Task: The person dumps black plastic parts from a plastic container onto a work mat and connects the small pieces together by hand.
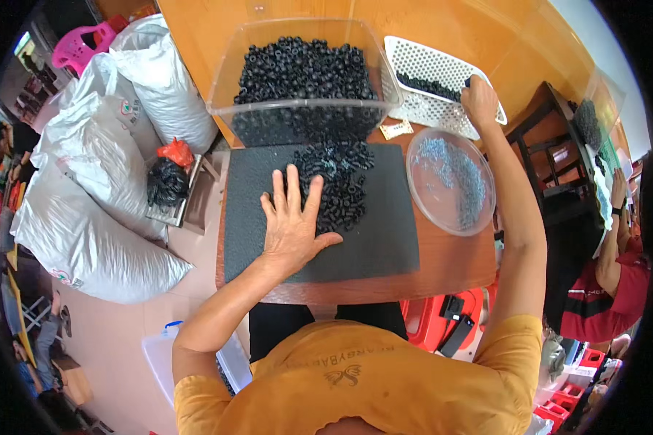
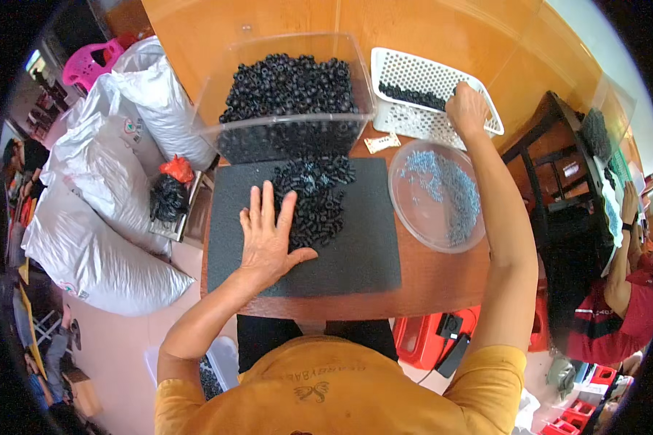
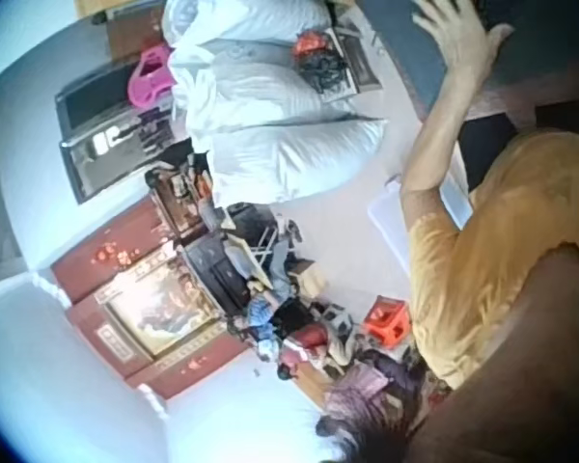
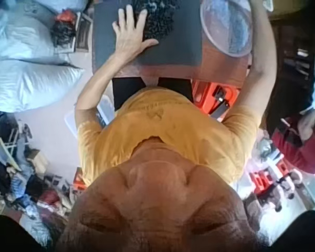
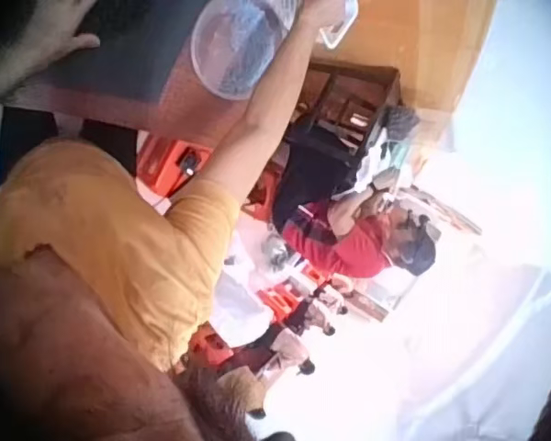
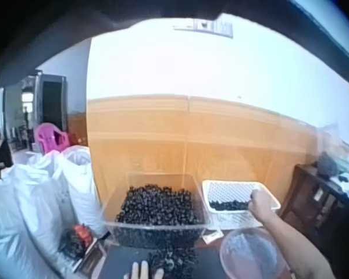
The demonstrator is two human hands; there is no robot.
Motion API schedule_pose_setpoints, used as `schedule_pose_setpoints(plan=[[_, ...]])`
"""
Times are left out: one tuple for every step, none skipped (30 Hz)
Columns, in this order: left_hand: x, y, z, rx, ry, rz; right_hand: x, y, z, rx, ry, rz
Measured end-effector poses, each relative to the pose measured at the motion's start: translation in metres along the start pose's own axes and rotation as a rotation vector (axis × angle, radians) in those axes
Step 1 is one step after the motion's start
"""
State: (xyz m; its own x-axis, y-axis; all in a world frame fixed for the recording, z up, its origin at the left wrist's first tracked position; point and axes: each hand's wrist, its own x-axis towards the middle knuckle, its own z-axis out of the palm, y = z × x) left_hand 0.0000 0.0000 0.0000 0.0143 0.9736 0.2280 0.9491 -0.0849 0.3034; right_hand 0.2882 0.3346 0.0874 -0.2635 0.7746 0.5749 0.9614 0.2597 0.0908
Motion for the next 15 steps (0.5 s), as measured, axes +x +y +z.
schedule_pose_setpoints(plan=[[0.004, -0.001, 0.002, 0.024, -0.005, 0.035, -0.005, -0.009, -0.004, 0.071, 0.052, 0.020], [0.008, -0.003, 0.004, 0.027, -0.002, 0.074, -0.012, -0.020, -0.007, 0.142, 0.104, 0.039], [0.003, 0.003, -0.006, 0.030, -0.005, 0.098, -0.023, -0.041, -0.032, 0.232, 0.129, 0.046], [0.006, 0.002, -0.007, 0.037, 0.001, 0.128, -0.028, -0.057, -0.045, 0.360, 0.155, 0.021], [0.007, 0.001, -0.006, 0.044, -0.001, 0.154, -0.034, -0.072, -0.052, 0.490, 0.171, -0.007], [0.010, 0.003, -0.007, 0.015, -0.016, 0.125, -0.040, -0.086, -0.056, 0.576, 0.170, -0.035], [0.010, 0.002, -0.006, 0.019, -0.012, 0.126, -0.046, -0.100, -0.060, 0.667, 0.164, -0.066], [0.009, 0.000, -0.006, 0.019, -0.008, 0.129, -0.050, -0.117, -0.065, 0.691, 0.172, -0.161], [0.009, -0.001, -0.005, 0.016, -0.003, 0.136, -0.050, -0.132, -0.072, 0.708, 0.179, -0.255], [0.009, 0.000, -0.008, 0.013, 0.011, 0.139, -0.048, -0.146, -0.079, 0.723, 0.153, -0.341], [0.009, 0.000, -0.009, 0.014, 0.013, 0.134, -0.044, -0.161, -0.085, 0.739, 0.124, -0.428], [0.010, 0.000, -0.010, 0.004, 0.031, 0.157, -0.038, -0.173, -0.090, 0.748, 0.049, -0.459], [0.011, 0.001, -0.011, -0.001, 0.047, 0.173, -0.029, -0.185, -0.092, 0.764, -0.028, -0.492], [0.011, 0.001, -0.011, -0.009, 0.052, 0.176, -0.021, -0.199, -0.093, 0.741, -0.133, -0.486], [0.011, 0.001, -0.012, -0.007, 0.054, 0.170, -0.009, -0.211, -0.086, 0.724, -0.245, -0.519]])
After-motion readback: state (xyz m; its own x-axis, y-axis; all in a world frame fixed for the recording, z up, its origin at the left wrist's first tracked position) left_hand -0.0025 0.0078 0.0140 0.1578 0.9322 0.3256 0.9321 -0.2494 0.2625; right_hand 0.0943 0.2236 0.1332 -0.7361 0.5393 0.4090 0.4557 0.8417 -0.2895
